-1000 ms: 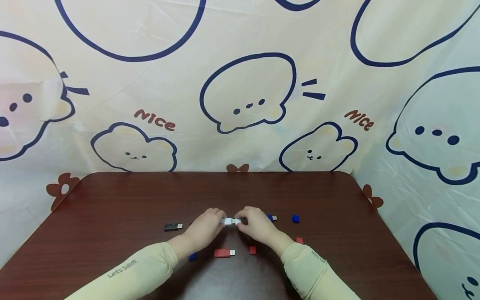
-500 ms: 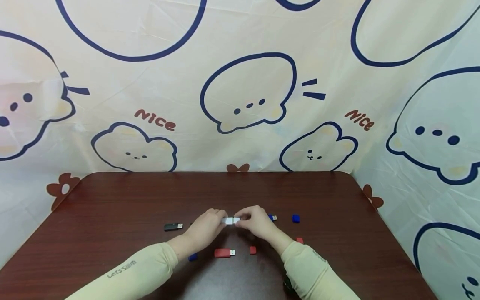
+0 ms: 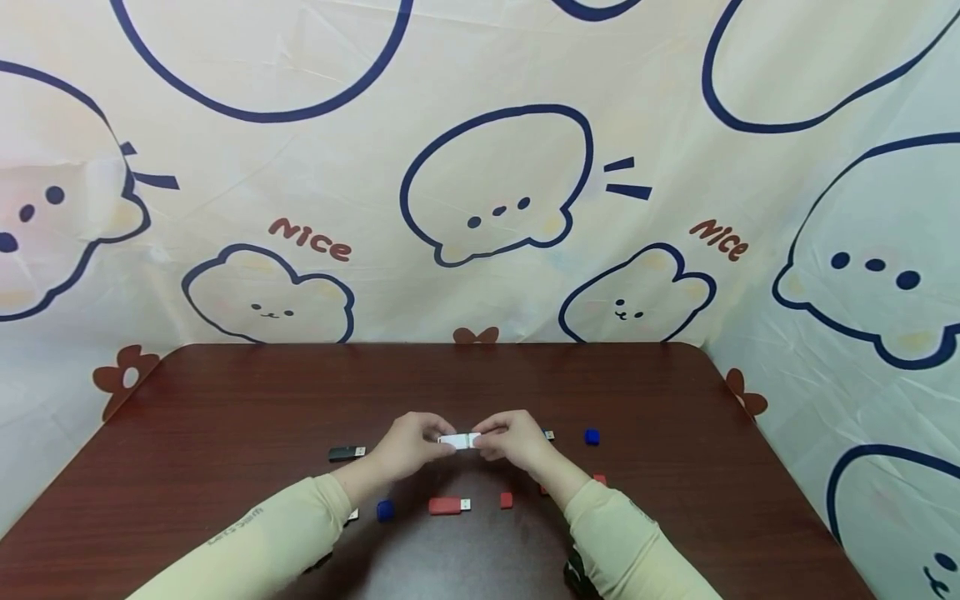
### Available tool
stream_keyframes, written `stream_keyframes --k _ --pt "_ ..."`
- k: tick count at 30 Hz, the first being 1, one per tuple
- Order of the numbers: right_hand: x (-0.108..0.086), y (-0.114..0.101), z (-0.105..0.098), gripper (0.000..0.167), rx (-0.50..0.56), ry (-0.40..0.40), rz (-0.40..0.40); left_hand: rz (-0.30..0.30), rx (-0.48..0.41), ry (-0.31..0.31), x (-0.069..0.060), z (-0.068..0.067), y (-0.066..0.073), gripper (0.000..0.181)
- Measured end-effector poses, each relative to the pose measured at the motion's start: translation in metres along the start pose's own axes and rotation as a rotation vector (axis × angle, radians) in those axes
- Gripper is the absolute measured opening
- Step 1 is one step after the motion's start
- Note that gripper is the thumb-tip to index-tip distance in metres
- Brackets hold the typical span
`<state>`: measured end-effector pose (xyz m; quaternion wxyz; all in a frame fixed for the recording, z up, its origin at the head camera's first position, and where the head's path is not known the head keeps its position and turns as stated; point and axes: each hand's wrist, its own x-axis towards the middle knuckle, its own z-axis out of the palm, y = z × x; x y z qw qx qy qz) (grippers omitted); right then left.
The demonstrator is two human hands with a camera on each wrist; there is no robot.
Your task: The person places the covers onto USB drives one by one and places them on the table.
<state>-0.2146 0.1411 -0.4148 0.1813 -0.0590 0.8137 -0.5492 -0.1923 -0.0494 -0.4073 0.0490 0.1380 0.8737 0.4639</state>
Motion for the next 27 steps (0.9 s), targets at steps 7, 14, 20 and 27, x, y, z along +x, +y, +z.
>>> stream_keyframes --k 7,14,20,27 --pt "-0.0019 -0.0033 0.0006 0.022 0.024 0.02 0.02 -0.111 -0.205 -0.002 0.0016 0.0017 -0.0025 0.013" --pt "0.0009 -0.0013 0.001 0.022 0.047 0.027 0.033 -0.177 -0.296 0.018 0.0013 0.0029 -0.0003 0.015" --pt "0.0015 0.0001 0.0016 0.022 0.066 0.022 0.035 -0.2 -0.307 0.026 0.0017 0.0042 -0.0017 0.015" --pt "0.0005 -0.0018 0.0016 0.023 0.071 0.03 0.038 -0.208 -0.328 0.024 0.0025 0.0046 -0.0032 0.017"
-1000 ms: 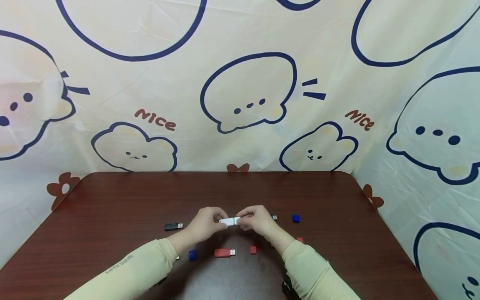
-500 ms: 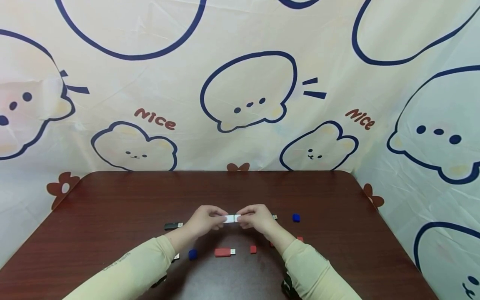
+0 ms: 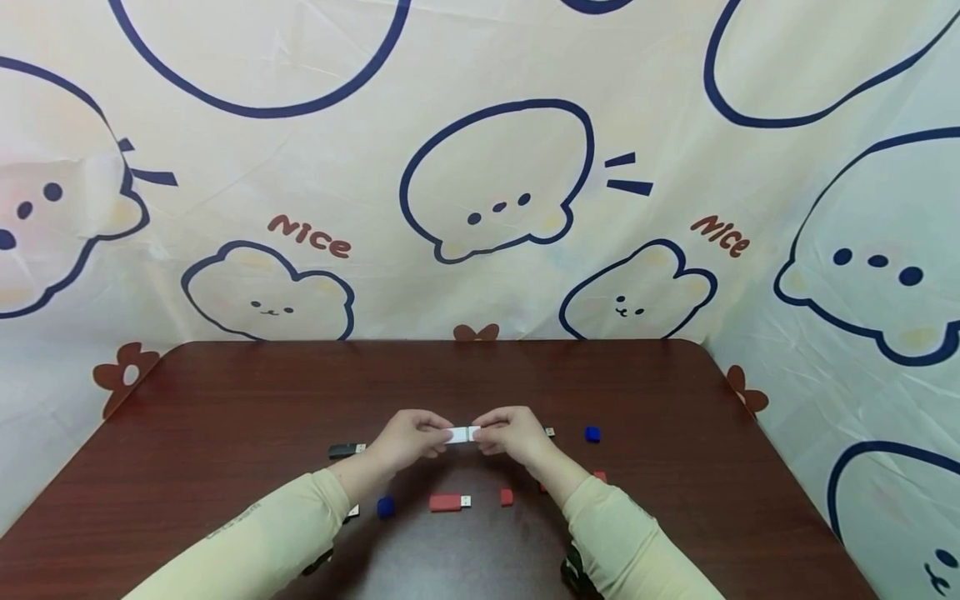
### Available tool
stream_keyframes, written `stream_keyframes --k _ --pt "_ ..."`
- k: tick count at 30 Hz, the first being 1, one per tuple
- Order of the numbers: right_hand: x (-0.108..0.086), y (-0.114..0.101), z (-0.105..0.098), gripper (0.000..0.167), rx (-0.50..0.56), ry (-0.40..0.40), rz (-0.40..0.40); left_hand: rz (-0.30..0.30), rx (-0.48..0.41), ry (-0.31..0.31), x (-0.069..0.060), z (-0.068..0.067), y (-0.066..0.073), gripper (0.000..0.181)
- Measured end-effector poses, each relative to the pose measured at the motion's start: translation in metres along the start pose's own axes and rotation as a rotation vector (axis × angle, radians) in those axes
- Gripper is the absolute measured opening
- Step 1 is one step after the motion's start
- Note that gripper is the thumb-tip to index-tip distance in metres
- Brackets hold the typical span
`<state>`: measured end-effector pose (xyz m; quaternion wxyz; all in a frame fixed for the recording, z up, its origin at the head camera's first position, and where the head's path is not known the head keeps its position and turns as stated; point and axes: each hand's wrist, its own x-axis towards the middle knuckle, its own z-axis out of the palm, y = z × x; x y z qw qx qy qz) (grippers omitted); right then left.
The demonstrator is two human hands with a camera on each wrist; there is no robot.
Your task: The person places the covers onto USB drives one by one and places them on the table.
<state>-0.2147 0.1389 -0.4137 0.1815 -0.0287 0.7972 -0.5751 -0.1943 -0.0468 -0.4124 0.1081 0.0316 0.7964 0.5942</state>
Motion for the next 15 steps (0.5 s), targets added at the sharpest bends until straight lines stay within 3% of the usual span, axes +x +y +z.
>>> stream_keyframes --k 15 --pt "-0.0018 -0.0013 0.0002 0.022 0.005 0.005 -0.01 -0.057 -0.064 0.011 -0.0023 0.0003 0.0029 0.017"
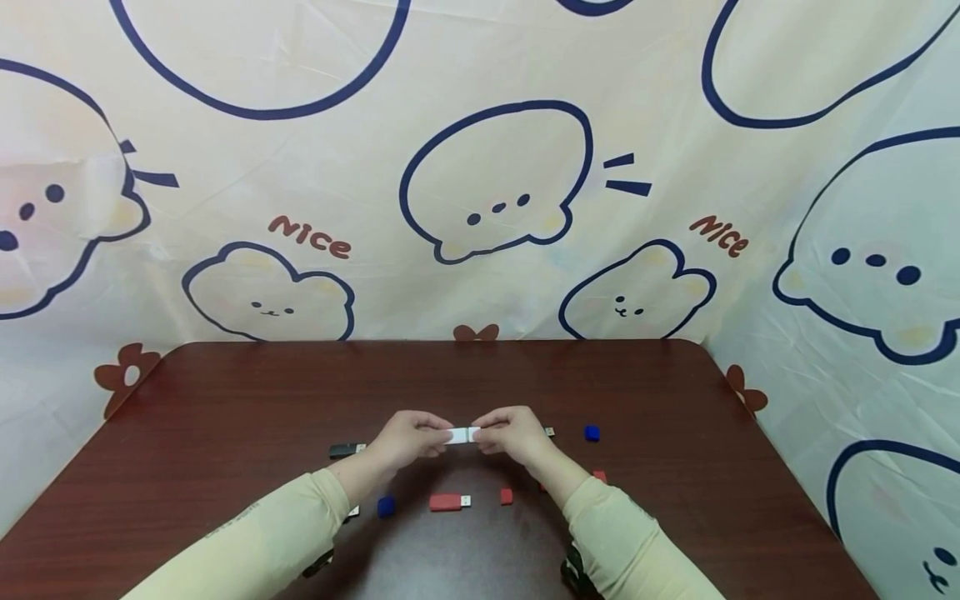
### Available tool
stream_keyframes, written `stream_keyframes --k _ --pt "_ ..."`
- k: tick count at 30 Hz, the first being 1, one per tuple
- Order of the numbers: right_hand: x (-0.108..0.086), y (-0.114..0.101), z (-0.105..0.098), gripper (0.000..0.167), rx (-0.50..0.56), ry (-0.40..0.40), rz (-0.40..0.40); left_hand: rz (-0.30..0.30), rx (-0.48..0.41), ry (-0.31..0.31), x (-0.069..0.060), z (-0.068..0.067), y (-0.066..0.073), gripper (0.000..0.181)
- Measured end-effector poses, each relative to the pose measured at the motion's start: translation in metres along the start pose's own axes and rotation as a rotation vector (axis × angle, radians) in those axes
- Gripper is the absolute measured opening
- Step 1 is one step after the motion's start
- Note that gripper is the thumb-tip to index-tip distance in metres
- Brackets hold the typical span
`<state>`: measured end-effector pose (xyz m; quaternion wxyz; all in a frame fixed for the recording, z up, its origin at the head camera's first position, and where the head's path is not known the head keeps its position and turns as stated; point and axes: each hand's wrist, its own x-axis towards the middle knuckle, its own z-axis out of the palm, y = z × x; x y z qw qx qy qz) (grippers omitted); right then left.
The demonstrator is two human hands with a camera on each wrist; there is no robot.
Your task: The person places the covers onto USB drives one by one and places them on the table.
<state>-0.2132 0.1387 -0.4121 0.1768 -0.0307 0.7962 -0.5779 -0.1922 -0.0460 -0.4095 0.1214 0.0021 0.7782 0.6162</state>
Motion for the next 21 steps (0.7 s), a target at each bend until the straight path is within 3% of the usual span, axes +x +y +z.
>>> stream_keyframes --k 7,21 --pt "-0.0011 -0.0014 0.0005 0.022 -0.025 -0.006 -0.017 -0.011 0.013 0.008 0.0024 -0.0009 -0.0012 0.016" --pt "-0.0031 -0.0036 0.0012 0.02 -0.047 -0.003 -0.025 0.007 0.03 0.028 -0.0051 0.0004 0.0051 0.015"
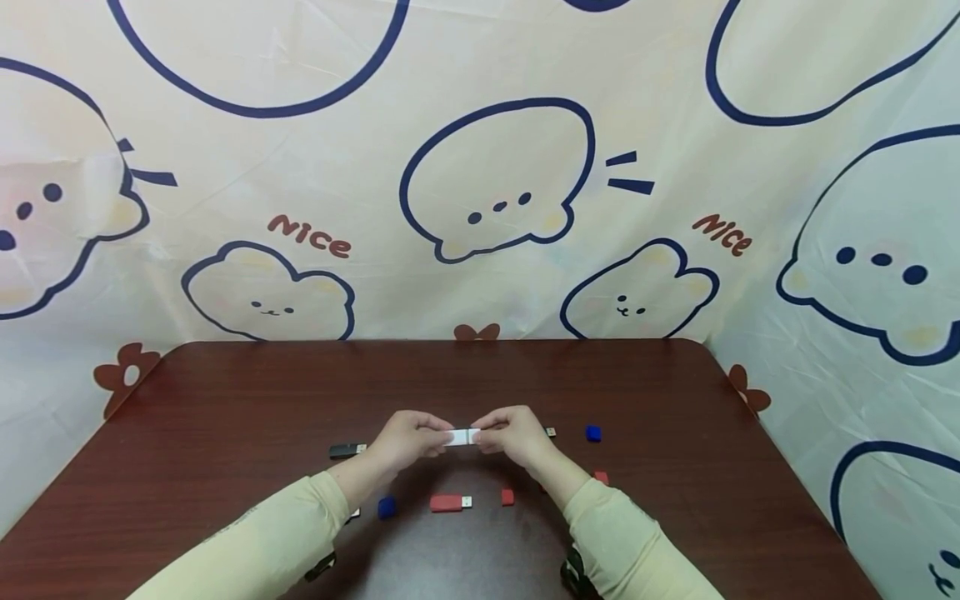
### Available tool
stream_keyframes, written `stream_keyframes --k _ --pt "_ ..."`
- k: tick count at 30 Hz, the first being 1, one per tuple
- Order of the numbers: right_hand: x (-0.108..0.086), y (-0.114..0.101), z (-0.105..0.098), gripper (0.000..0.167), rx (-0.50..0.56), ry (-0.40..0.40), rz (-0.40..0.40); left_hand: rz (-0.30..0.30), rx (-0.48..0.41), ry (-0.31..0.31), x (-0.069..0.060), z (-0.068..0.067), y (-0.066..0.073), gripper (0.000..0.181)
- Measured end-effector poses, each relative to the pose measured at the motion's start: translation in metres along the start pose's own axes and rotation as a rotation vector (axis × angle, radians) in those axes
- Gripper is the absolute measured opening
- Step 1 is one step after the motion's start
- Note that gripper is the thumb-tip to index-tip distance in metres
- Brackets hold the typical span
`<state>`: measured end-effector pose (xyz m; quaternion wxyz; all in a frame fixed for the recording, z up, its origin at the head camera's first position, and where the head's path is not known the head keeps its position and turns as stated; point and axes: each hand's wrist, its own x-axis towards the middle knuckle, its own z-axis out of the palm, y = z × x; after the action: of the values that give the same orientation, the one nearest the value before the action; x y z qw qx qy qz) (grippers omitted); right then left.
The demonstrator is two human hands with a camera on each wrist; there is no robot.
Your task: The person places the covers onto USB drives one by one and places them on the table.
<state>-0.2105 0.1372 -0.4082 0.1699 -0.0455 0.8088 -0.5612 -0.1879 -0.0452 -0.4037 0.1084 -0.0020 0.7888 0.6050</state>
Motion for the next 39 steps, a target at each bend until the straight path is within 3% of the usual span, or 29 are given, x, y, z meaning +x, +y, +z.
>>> stream_keyframes --k 33,39 --pt "0.0033 -0.0028 -0.0014 0.021 0.022 0.003 -0.011 -0.002 0.009 0.029 0.0023 -0.0002 0.006 0.013" --pt "0.0064 -0.0027 0.0022 0.017 0.045 0.02 0.005 0.031 0.024 0.045 0.0049 0.0001 0.0036 0.012"
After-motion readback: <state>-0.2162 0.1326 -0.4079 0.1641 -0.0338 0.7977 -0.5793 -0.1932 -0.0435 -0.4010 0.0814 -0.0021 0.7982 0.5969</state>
